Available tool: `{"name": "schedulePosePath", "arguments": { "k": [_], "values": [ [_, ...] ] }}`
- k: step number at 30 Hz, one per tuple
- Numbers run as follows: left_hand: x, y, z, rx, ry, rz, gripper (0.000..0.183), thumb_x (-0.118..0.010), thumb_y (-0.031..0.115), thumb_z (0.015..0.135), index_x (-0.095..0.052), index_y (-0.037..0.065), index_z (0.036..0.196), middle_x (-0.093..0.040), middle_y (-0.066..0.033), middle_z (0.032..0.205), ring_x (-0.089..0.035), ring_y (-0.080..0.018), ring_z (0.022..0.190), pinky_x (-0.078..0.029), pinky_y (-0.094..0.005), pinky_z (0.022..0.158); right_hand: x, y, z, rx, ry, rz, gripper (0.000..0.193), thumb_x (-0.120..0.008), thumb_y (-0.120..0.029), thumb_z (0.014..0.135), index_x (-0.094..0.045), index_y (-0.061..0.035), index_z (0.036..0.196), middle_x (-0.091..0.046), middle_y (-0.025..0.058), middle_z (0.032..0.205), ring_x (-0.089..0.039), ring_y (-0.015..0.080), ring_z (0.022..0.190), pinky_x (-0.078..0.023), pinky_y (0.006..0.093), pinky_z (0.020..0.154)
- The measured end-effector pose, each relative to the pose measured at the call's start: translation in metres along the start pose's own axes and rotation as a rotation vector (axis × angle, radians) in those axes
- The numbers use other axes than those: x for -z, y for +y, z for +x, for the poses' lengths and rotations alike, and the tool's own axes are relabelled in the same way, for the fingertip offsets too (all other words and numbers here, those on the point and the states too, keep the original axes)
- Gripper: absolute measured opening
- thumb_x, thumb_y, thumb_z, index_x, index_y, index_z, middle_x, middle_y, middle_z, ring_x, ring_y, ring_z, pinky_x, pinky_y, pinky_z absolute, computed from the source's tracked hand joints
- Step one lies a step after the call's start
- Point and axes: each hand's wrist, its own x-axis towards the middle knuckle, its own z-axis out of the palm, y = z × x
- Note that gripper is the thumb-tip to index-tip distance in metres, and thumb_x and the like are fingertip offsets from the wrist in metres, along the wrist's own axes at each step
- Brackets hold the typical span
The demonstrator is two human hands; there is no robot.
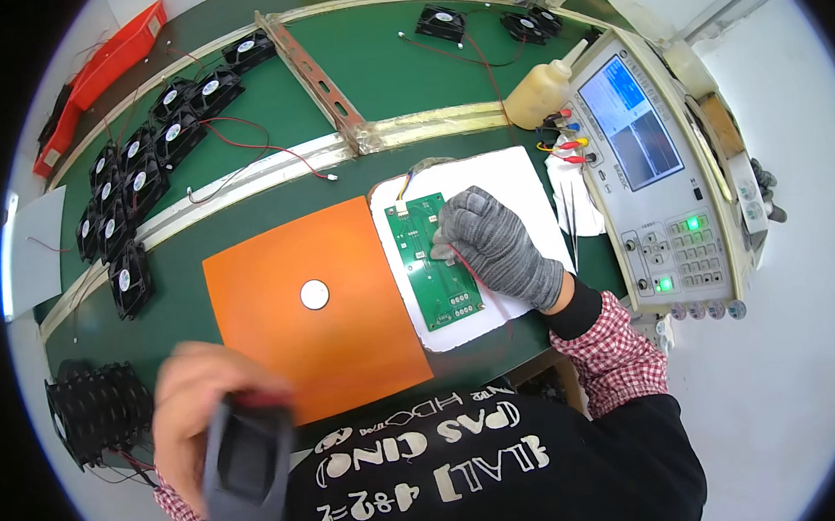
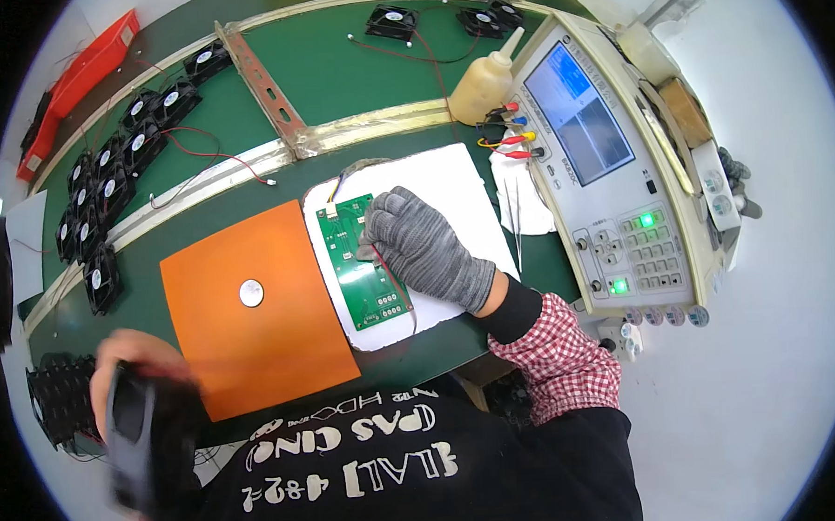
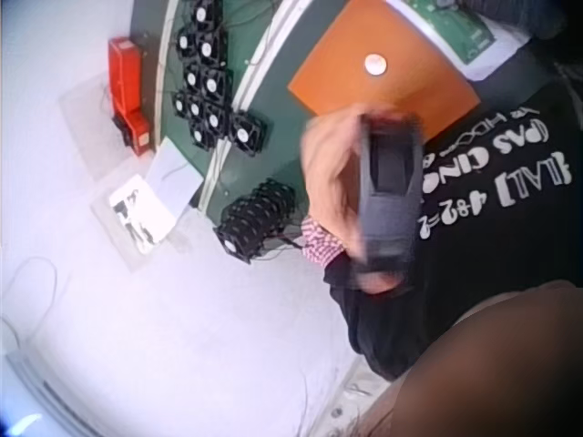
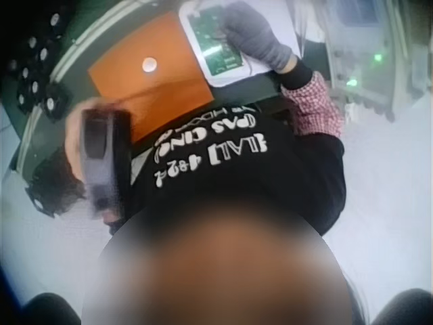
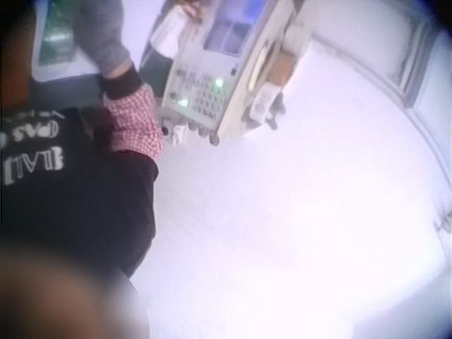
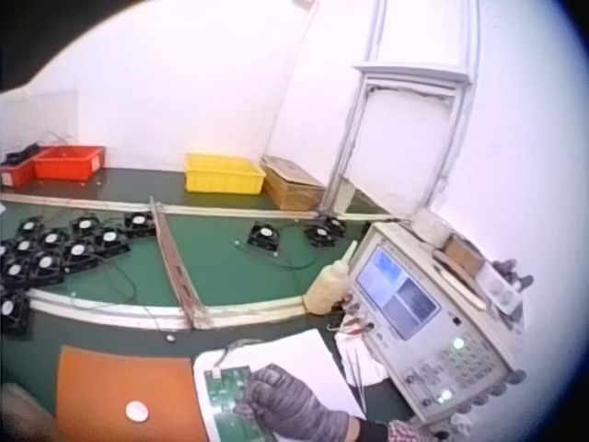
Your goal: The person repeatedly picks up small black cooling fans from a tray, connects them to a green circuit board using red and black wires, and places them back on the tray. The person wears a glove on the right hand and handles the fans one at a time throughout the clip.
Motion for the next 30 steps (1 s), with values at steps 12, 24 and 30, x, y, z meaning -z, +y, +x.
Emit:
{"name": "schedulePosePath", "arguments": {
  "k": [12,24,30],
  "values": [
    [0.012,-0.134,0.204,-0.565,0.289,0.785,0.068,-0.072,0.036,0.082,-0.049,-0.004,0.132,-0.053,-0.0212,0.134,-0.051,-0.0330,0.124,-0.043,-0.0422,0.101,-0.004,-0.016,0.002,-0.164,0.254,0.265,0.005,-0.066,-0.011,0.088,-0.065,-0.0065,0.087,-0.063,0.0078,0.083,-0.063,0.0240,0.077,-0.051,0.0338,0.071],
    [0.021,-0.094,0.181,-0.497,-0.255,0.655,0.072,-0.083,0.020,0.052,-0.056,0.008,0.118,-0.054,-0.0105,0.116,-0.046,-0.0332,0.112,-0.036,-0.0437,0.100,0.011,-0.027,0.004,-0.179,0.385,0.288,0.051,-0.076,-0.012,0.082,-0.054,-0.0047,0.127,-0.053,0.0126,0.126,-0.061,0.0212,0.104,-0.054,0.0322,0.082],
    [-0.032,-0.020,0.066,-0.819,-0.940,0.297,0.042,-0.063,0.017,0.078,-0.056,0.018,0.120,-0.049,-0.0095,0.122,-0.042,-0.0365,0.128,-0.042,-0.0451,0.095,0.015,-0.073,0.027,0.302,-0.467,0.415,0.043,-0.066,-0.020,0.077,-0.062,-0.0092,0.119,-0.059,0.0080,0.107,-0.058,0.0293,0.103,-0.044,0.0432,0.097]
  ]
}}
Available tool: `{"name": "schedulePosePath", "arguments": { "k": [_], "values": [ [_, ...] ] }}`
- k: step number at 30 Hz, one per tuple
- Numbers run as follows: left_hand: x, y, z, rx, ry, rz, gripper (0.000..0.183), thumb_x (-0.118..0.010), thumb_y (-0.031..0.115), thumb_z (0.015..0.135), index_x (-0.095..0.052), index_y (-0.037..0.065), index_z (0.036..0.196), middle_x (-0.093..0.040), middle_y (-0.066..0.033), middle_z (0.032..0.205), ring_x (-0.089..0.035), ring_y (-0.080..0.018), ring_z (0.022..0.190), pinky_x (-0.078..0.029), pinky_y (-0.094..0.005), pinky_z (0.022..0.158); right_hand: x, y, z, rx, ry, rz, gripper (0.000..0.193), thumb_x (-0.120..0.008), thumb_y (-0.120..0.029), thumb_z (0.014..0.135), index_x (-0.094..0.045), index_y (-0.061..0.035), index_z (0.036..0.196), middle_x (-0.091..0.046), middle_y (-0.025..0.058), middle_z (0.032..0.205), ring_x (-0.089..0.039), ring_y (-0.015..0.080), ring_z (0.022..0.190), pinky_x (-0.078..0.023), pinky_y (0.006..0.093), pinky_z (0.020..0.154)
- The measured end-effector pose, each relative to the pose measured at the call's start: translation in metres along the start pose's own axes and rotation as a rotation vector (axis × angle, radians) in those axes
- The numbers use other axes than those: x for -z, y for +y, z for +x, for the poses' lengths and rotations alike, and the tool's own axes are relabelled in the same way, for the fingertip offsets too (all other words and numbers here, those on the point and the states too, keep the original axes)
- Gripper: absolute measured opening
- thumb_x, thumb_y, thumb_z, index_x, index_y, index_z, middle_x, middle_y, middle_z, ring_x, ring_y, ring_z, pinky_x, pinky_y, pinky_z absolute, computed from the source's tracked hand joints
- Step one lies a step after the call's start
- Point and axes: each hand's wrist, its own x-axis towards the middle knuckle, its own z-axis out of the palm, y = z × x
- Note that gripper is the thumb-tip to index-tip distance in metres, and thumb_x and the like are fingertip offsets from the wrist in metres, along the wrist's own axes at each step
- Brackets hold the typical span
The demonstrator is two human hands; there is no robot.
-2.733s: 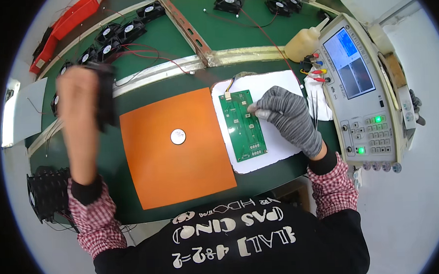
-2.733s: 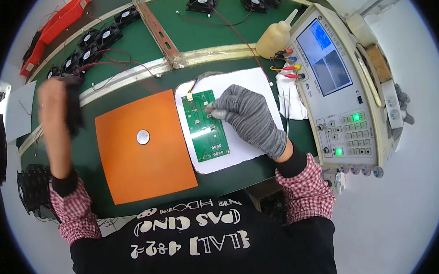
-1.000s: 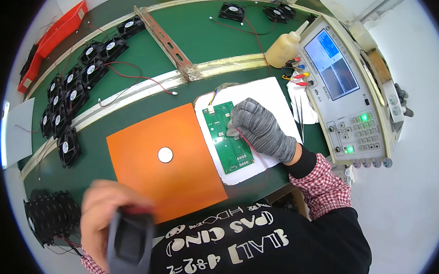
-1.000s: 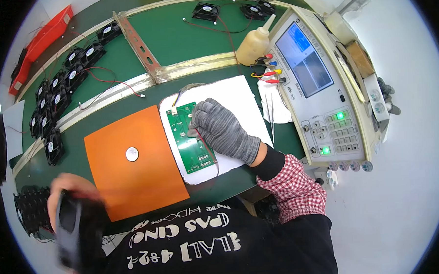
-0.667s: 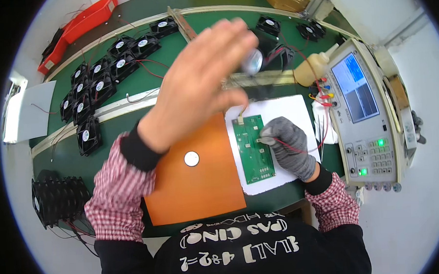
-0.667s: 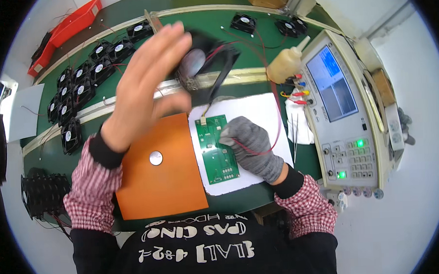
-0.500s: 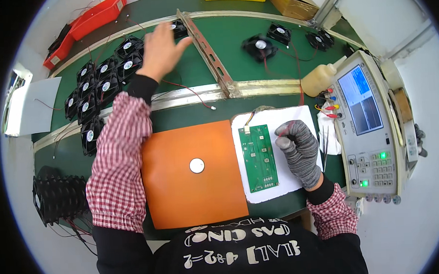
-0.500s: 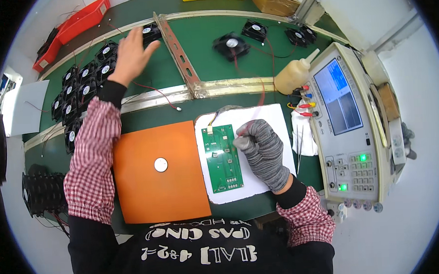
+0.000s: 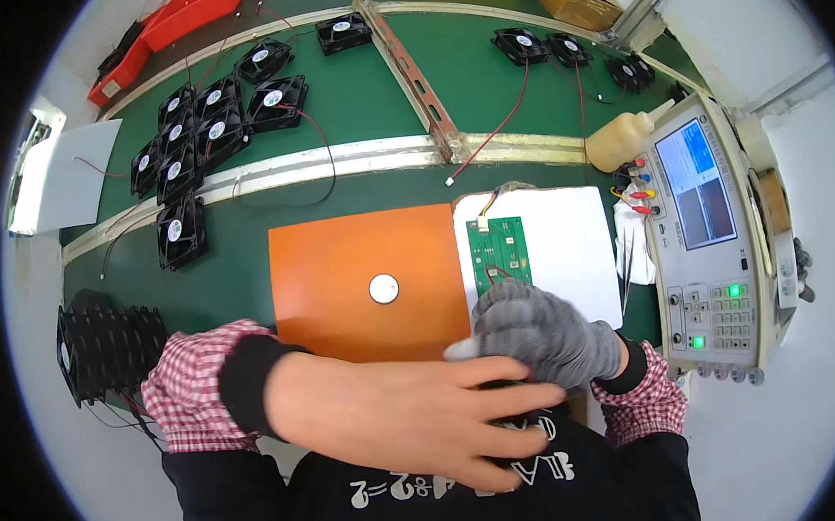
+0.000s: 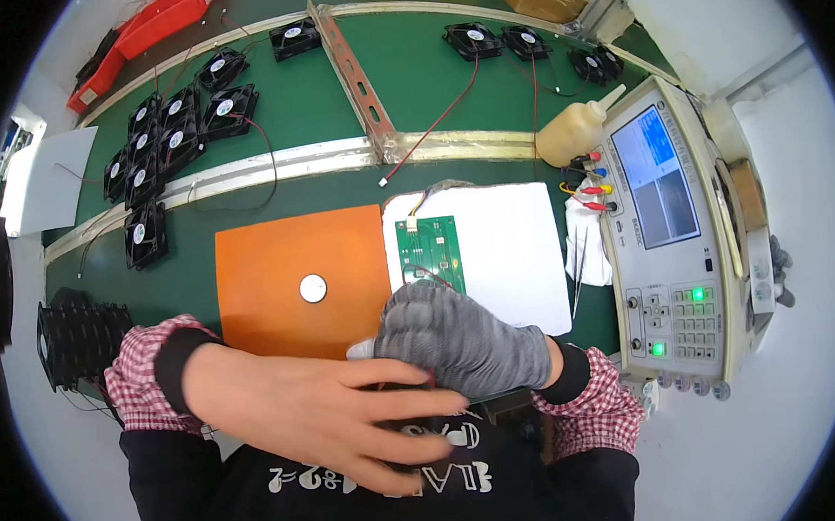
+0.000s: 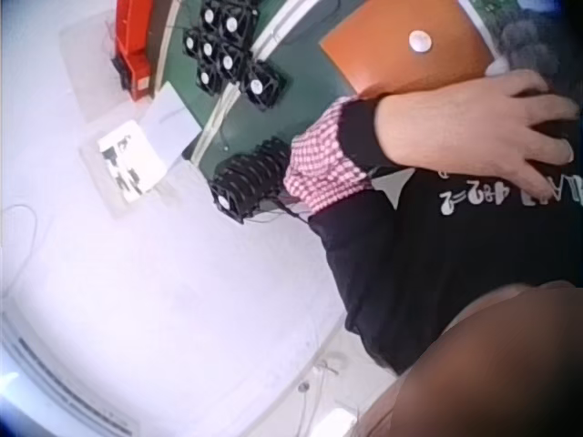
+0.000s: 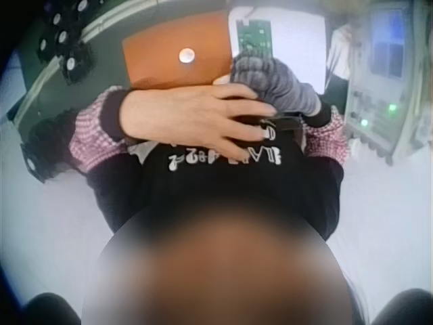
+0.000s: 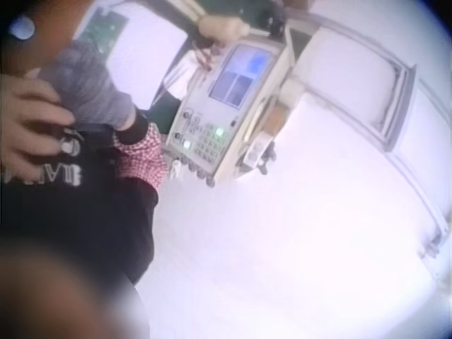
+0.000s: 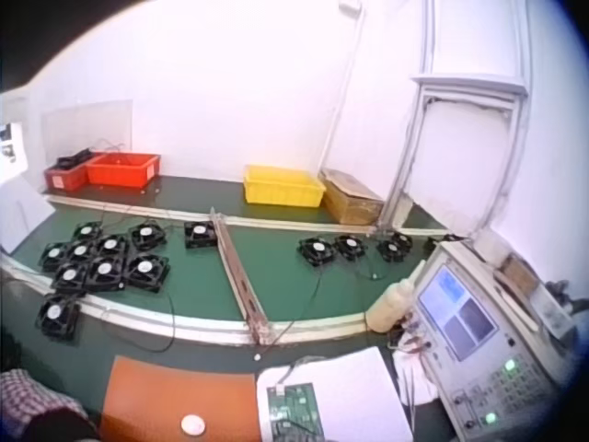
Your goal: The person repeatedly picks up small black cooling fans from a tray, connects them to a green circuit board using red and black wires, and places them back on the tray. The person wears a glove on the right hand and handles the fans one at a time throughout the clip.
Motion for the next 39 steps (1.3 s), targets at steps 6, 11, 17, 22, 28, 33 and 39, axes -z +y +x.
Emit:
{"name": "schedulePosePath", "arguments": {
  "k": [6,11,17,22,28,33,39],
  "values": [
    [0.041,0.011,-0.074,0.979,-0.028,0.869,0.035,-0.056,0.005,0.072,-0.062,0.010,0.106,-0.057,-0.0101,0.113,-0.047,-0.0348,0.120,-0.041,-0.0461,0.097,0.025,0.020,-0.033,-0.377,0.160,-0.792,0.030,-0.060,-0.004,0.074,-0.069,-0.0116,0.102,-0.057,0.0078,0.097,-0.057,0.0283,0.093,-0.048,0.0383,0.085],
    [0.012,-0.004,-0.066,0.877,0.372,0.997,0.041,-0.069,0.005,0.071,-0.063,0.017,0.109,-0.049,-0.0120,0.138,-0.044,-0.0374,0.131,-0.042,-0.0459,0.103,0.015,0.036,-0.029,-0.453,0.403,-0.348,0.016,-0.068,-0.003,0.078,-0.073,-0.0065,0.093,-0.061,0.0095,0.088,-0.060,0.0256,0.087,-0.051,0.0343,0.076],
    [-0.018,-0.013,-0.054,0.738,0.200,0.552,0.031,-0.060,0.010,0.080,-0.061,0.018,0.110,-0.048,-0.0126,0.140,-0.049,-0.0327,0.126,-0.043,-0.0403,0.101,-0.002,0.047,-0.034,-0.569,0.596,0.154,0.016,-0.075,-0.004,0.077,-0.073,-0.0039,0.092,-0.066,0.0078,0.086,-0.065,0.0180,0.082,-0.052,0.0303,0.076],
    [-0.025,-0.016,-0.066,0.970,0.549,0.197,0.064,-0.075,0.009,0.069,-0.051,0.004,0.128,-0.048,-0.0192,0.133,-0.050,-0.0363,0.120,-0.041,-0.0423,0.101,-0.006,0.053,-0.034,-0.504,0.599,0.059,0.018,-0.073,0.000,0.076,-0.072,-0.0033,0.093,-0.066,0.0080,0.087,-0.065,0.0197,0.082,-0.051,0.0301,0.078],
    [-0.056,-0.021,-0.059,0.947,0.446,0.189,0.100,-0.089,0.025,0.054,-0.041,0.004,0.139,-0.048,-0.0157,0.126,-0.044,-0.0362,0.116,-0.034,-0.0459,0.101,-0.003,0.052,-0.035,-0.389,0.513,-0.143,0.023,-0.067,0.008,0.074,-0.071,-0.0058,0.092,-0.065,0.0080,0.084,-0.064,0.0229,0.081,-0.052,0.0320,0.077],
    [-0.057,-0.020,-0.055,0.947,0.444,0.261,0.099,-0.090,0.024,0.052,-0.044,0.003,0.137,-0.049,-0.0162,0.123,-0.045,-0.0365,0.114,-0.035,-0.0457,0.100,-0.003,0.052,-0.034,-0.240,0.473,-0.290,0.030,-0.067,0.008,0.064,-0.070,-0.0114,0.086,-0.064,0.0046,0.082,-0.062,0.0256,0.082,-0.052,0.0358,0.072],
    [-0.027,0.027,-0.040,0.717,0.425,0.806,0.083,-0.087,0.033,0.060,-0.053,0.000,0.128,-0.059,-0.0148,0.123,-0.057,-0.0328,0.107,-0.042,-0.0432,0.092,-0.003,0.062,-0.036,-0.259,0.505,-0.247,0.023,-0.072,0.002,0.067,-0.071,-0.0115,0.085,-0.066,0.0048,0.081,-0.062,0.0248,0.079,-0.052,0.0352,0.072]
  ]
}}
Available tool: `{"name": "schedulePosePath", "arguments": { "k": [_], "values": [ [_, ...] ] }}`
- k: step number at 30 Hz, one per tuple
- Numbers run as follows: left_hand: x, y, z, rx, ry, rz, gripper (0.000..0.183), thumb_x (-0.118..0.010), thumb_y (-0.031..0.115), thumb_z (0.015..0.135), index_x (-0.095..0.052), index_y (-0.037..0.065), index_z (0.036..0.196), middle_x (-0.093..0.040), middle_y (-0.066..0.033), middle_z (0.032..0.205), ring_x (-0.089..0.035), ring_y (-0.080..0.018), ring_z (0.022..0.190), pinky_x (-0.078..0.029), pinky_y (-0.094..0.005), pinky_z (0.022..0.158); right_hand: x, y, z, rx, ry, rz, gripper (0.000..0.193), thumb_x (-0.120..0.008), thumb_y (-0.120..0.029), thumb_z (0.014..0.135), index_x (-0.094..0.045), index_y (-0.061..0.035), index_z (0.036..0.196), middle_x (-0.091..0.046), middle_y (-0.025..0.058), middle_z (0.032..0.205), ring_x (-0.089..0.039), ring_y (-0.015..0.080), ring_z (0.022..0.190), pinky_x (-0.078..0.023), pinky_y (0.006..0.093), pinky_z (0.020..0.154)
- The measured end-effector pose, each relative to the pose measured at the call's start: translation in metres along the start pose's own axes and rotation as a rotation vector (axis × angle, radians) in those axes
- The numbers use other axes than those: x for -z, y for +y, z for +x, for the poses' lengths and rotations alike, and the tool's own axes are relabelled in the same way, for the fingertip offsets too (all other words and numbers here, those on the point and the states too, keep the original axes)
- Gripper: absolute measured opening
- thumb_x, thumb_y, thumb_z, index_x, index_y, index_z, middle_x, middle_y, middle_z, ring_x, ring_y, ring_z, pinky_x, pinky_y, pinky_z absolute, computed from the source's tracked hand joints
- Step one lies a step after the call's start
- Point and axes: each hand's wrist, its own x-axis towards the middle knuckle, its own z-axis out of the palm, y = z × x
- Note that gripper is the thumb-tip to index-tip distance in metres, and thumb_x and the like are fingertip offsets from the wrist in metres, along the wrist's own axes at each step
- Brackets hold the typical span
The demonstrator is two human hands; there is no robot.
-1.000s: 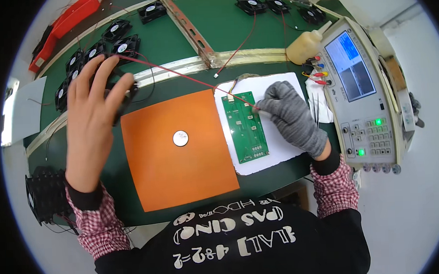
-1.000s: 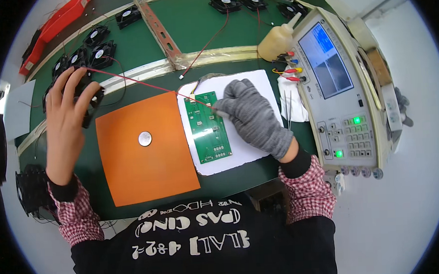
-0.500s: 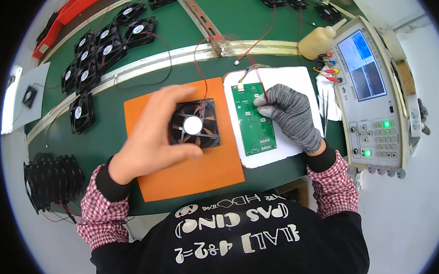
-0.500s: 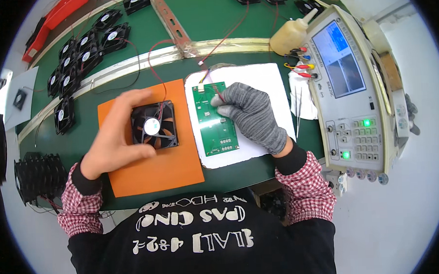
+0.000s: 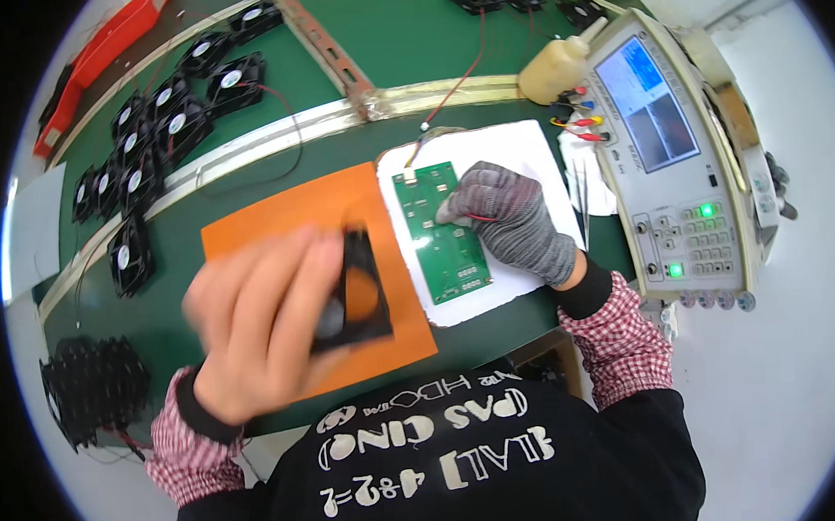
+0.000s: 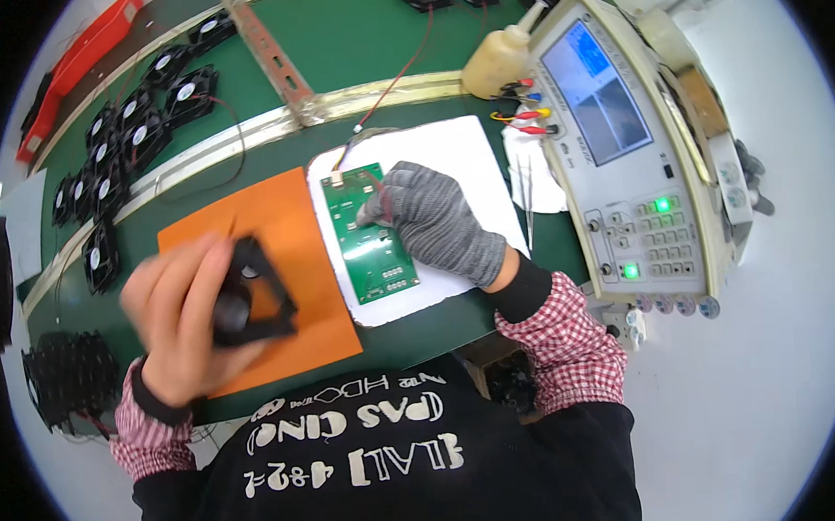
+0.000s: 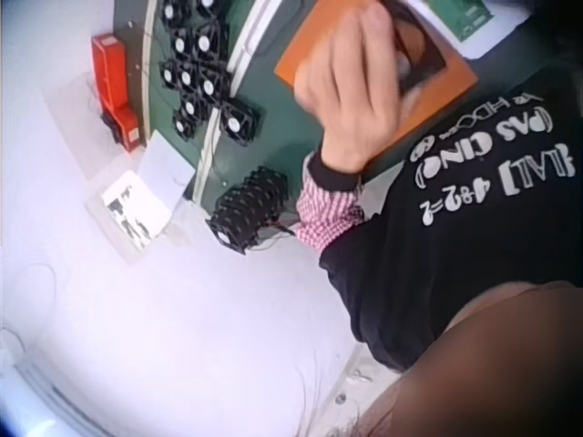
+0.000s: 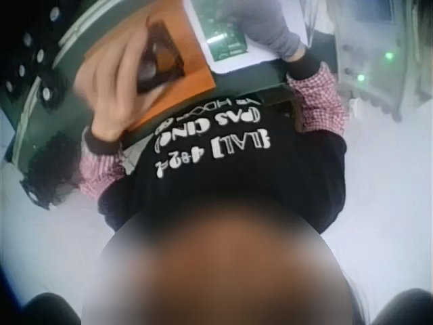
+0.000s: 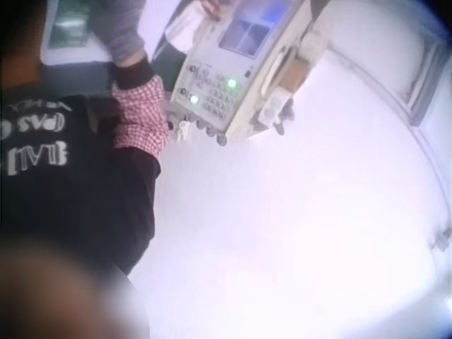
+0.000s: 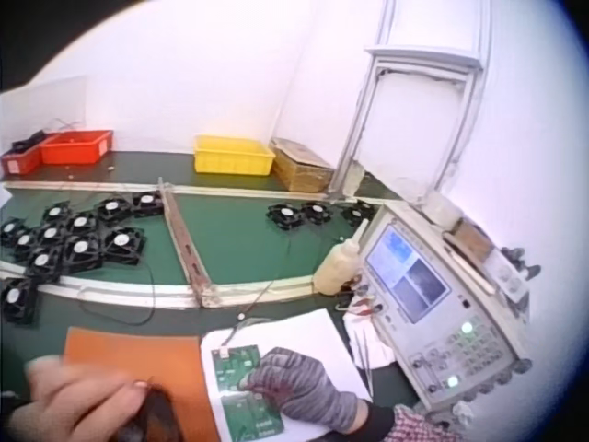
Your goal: The person repeatedly picks up small black cooling fans from a tray, connects them to a green circuit board using red and black wires, and places them back on the tray. The person wears a glove on the right hand and handles the fans one at a time throughout the clip.
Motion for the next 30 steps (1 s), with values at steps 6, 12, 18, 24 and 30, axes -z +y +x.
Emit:
{"name": "schedulePosePath", "arguments": {
  "k": [6,12,18,24,30],
  "values": [
    [0.033,-0.015,-0.022,-0.229,0.283,-0.817,0.025,-0.065,0.018,0.086,-0.055,0.001,0.101,-0.062,-0.0159,0.084,-0.062,-0.0281,0.067,-0.048,-0.0358,0.055,-0.003,-0.003,0.004,-0.024,-0.021,0.061,0.021,-0.074,-0.001,0.071,-0.074,-0.0121,0.088,-0.065,0.0053,0.080,-0.063,0.0230,0.078,-0.053,0.0337,0.073],
    [0.064,0.007,0.015,0.756,-0.343,-2.555,0.040,-0.056,0.030,0.096,-0.057,-0.010,0.092,-0.061,-0.0257,0.078,-0.062,-0.0351,0.067,-0.051,-0.0441,0.055,0.003,-0.001,-0.002,-0.044,-0.020,0.017,0.022,-0.074,-0.001,0.071,-0.074,-0.0120,0.090,-0.065,0.0050,0.081,-0.063,0.0227,0.078,-0.053,0.0334,0.074],
    [0.038,0.015,-0.016,0.177,0.311,-0.700,0.040,-0.059,0.029,0.091,-0.048,0.005,0.122,-0.060,-0.0134,0.095,-0.059,-0.0260,0.079,-0.047,-0.0389,0.063,-0.004,-0.006,0.002,-0.099,-0.018,0.098,0.021,-0.074,-0.002,0.072,-0.073,-0.0116,0.091,-0.065,0.0056,0.085,-0.064,0.0233,0.081,-0.053,0.0340,0.074],
    [0.007,-0.014,0.043,-0.226,0.335,-0.091,0.065,-0.070,0.031,0.082,-0.045,-0.001,0.133,-0.055,-0.0215,0.121,-0.057,-0.0334,0.104,-0.048,-0.0442,0.086,-0.002,-0.001,-0.007,-0.078,0.006,0.039,0.019,-0.072,-0.001,0.076,-0.072,-0.0086,0.093,-0.066,0.0087,0.090,-0.065,0.0250,0.086,-0.053,0.0340,0.076],
    [-0.082,-0.118,0.125,0.097,0.205,0.024,0.086,-0.081,0.029,0.069,-0.044,0.003,0.141,-0.048,-0.0206,0.139,-0.046,-0.0358,0.130,-0.037,-0.0442,0.109,0.000,-0.004,-0.005,-0.193,0.166,0.298,0.012,-0.067,0.001,0.084,-0.068,-0.0029,0.095,-0.066,0.0067,0.088,-0.064,0.0172,0.085,-0.052,0.0296,0.078]
  ]
}}
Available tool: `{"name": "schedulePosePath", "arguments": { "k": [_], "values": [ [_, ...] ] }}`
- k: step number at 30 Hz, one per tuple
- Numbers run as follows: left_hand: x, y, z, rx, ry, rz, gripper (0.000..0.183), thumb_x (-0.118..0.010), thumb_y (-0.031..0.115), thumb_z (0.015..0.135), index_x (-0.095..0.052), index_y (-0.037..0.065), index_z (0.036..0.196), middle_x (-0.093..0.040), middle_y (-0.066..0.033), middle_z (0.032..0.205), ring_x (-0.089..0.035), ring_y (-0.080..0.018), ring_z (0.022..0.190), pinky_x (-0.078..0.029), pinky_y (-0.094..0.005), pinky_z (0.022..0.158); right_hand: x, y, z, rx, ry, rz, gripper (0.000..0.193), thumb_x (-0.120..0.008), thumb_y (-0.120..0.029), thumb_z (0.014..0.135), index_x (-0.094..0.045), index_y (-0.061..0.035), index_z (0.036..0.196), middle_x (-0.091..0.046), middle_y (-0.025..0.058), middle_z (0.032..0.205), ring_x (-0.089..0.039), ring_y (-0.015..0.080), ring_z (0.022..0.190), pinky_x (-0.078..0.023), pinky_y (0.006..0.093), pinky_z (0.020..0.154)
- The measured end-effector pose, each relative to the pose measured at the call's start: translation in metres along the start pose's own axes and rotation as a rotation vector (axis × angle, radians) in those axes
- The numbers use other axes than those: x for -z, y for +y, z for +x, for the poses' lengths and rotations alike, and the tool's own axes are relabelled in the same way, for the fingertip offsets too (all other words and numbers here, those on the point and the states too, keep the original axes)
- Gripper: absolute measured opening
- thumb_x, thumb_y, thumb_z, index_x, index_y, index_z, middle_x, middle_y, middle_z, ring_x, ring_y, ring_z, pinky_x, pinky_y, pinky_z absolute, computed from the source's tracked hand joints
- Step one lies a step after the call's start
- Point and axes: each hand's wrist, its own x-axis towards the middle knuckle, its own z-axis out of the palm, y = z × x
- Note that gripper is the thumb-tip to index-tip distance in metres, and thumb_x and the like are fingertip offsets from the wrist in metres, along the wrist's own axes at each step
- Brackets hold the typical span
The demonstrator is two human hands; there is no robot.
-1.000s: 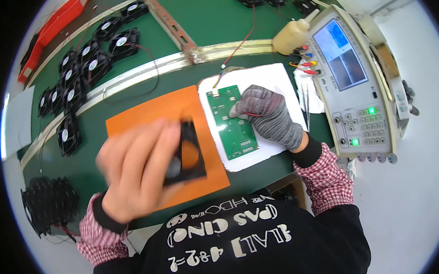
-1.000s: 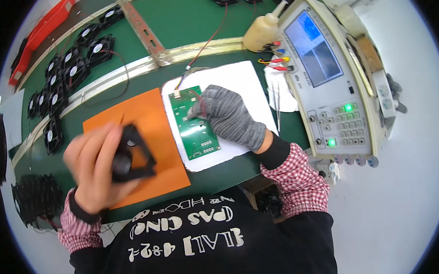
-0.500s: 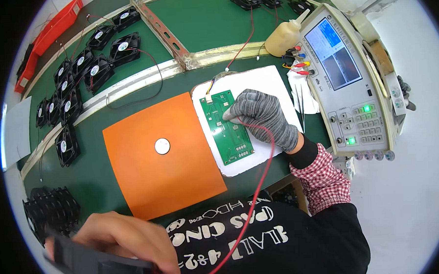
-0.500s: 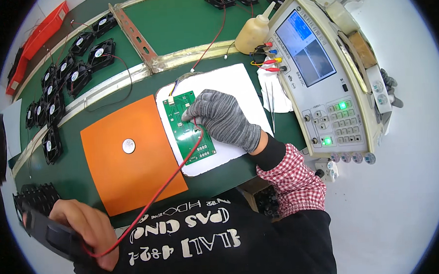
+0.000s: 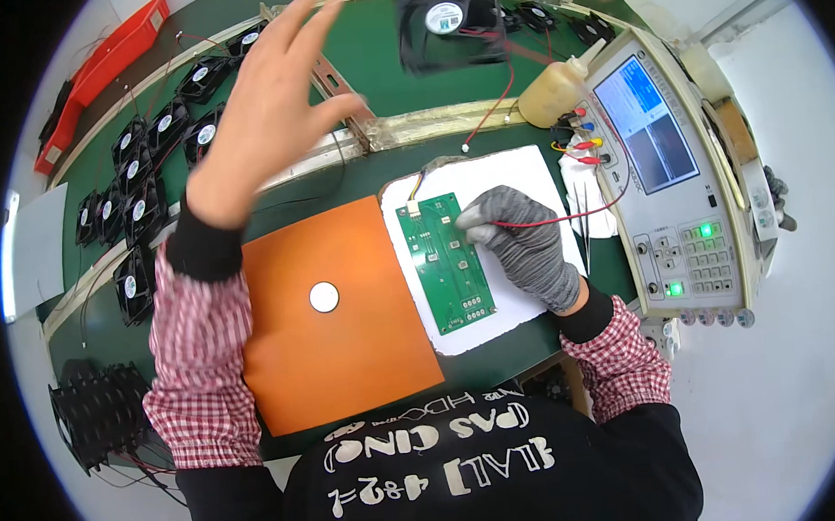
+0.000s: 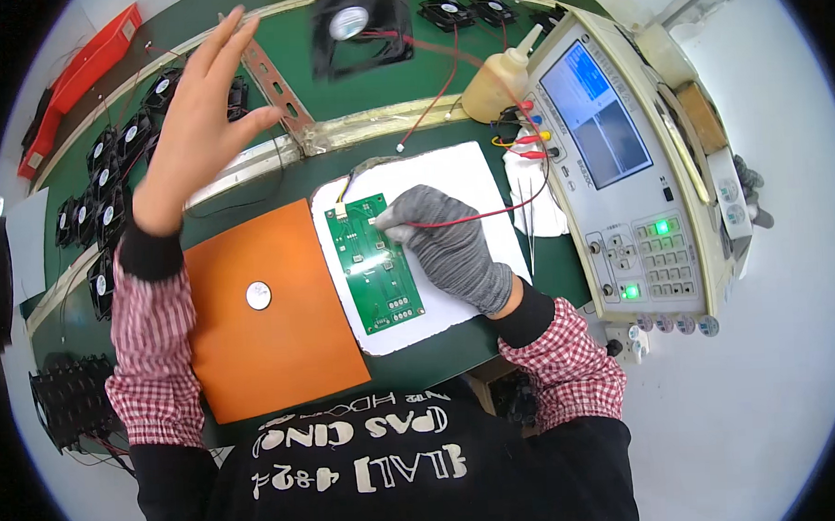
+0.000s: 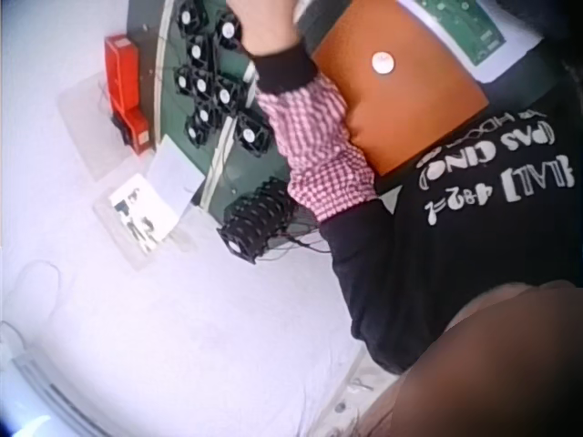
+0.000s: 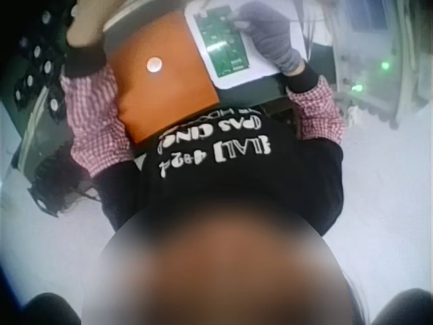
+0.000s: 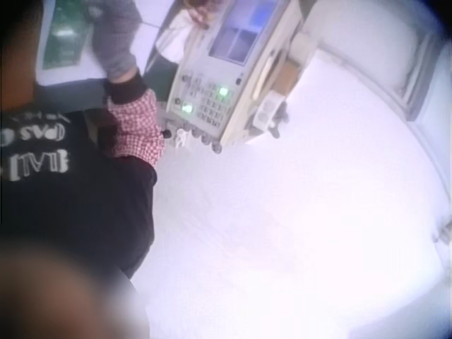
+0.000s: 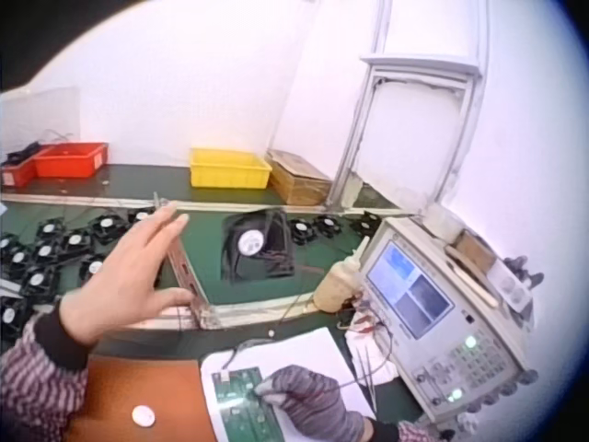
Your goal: The person repeatedly picks up small black cooling fans from a tray, connects them to a green circuit board using red and black wires, and places them back on the tray. The person wears a glove on the right hand and handles the fans one at a time throughout the clip.
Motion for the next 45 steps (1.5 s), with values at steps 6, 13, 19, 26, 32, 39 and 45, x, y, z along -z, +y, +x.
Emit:
{"name": "schedulePosePath", "arguments": {
  "k": [6,13,19,26,32,39,45],
  "values": [
    [-0.024,-0.099,-0.031,0.319,-0.540,-0.153,0.078,-0.075,0.010,0.058,-0.049,0.003,0.132,-0.051,-0.0157,0.125,-0.047,-0.0320,0.122,-0.041,-0.0371,0.101,0.001,-0.002,0.005,-0.073,0.122,-0.098,0.035,-0.071,-0.010,0.086,-0.061,-0.0032,0.119,-0.066,0.0093,0.102,-0.064,0.0150,0.092,-0.052,0.0266,0.082],
    [0.070,0.086,-0.039,-0.012,-0.269,-0.287,0.073,-0.077,0.022,0.058,-0.056,0.009,0.126,-0.048,-0.0191,0.104,-0.051,-0.0357,0.096,-0.046,-0.0403,0.083,-0.023,-0.050,0.016,0.366,0.010,-0.703,0.064,-0.071,-0.015,0.079,-0.047,0.0006,0.136,-0.058,0.0146,0.112,-0.059,0.0332,0.100,-0.049,0.0431,0.087],
    [0.118,0.012,-0.072,0.458,0.211,-0.064,0.049,-0.062,0.022,0.086,-0.051,0.001,0.130,-0.053,-0.0123,0.114,-0.052,-0.0169,0.097,-0.044,-0.0275,0.084,0.013,-0.042,0.009,0.425,-0.009,-1.009,0.042,-0.063,-0.008,0.075,-0.063,-0.0070,0.117,-0.057,0.0088,0.093,-0.058,0.0254,0.084,-0.046,0.0405,0.070],
    [0.084,0.051,-0.103,0.273,-0.109,0.075,0.051,-0.069,0.023,0.073,-0.052,0.005,0.117,-0.047,-0.0191,0.120,-0.055,-0.0370,0.103,-0.051,-0.0437,0.083,0.002,-0.025,0.006,-0.148,-0.103,-0.293,0.017,-0.070,-0.004,0.079,-0.070,-0.0030,0.095,-0.062,0.0092,0.089,-0.062,0.0249,0.087,-0.051,0.0348,0.078],
    [0.055,0.085,-0.122,0.375,-0.522,-0.138,0.069,-0.077,0.032,0.067,-0.052,0.004,0.124,-0.049,-0.0176,0.124,-0.054,-0.0392,0.108,-0.048,-0.0447,0.089,-0.001,-0.004,0.003,0.004,-0.134,-0.186,0.012,-0.069,-0.001,0.079,-0.069,-0.0040,0.091,-0.064,0.0085,0.087,-0.064,0.0238,0.087,-0.052,0.0330,0.079],
    [0.067,0.073,-0.121,0.188,-0.623,-0.392,0.101,-0.090,0.027,0.048,-0.047,0.006,0.137,-0.051,-0.0148,0.126,-0.044,-0.0358,0.118,-0.038,-0.0460,0.100,-0.004,-0.016,0.006,0.372,-0.247,-0.648,0.022,-0.068,-0.003,0.073,-0.068,-0.0066,0.095,-0.062,0.0084,0.087,-0.061,0.0288,0.087,-0.049,0.0410,0.081],
    [0.063,0.079,-0.127,0.147,-0.450,-0.303,0.090,-0.088,0.025,0.054,-0.051,0.005,0.133,-0.052,-0.0143,0.123,-0.048,-0.0344,0.110,-0.040,-0.0444,0.095,-0.006,-0.019,0.011,0.275,-0.295,-0.634,0.022,-0.068,-0.004,0.071,-0.068,-0.0064,0.094,-0.061,0.0096,0.086,-0.061,0.0289,0.086,-0.050,0.0403,0.080]
  ]
}}
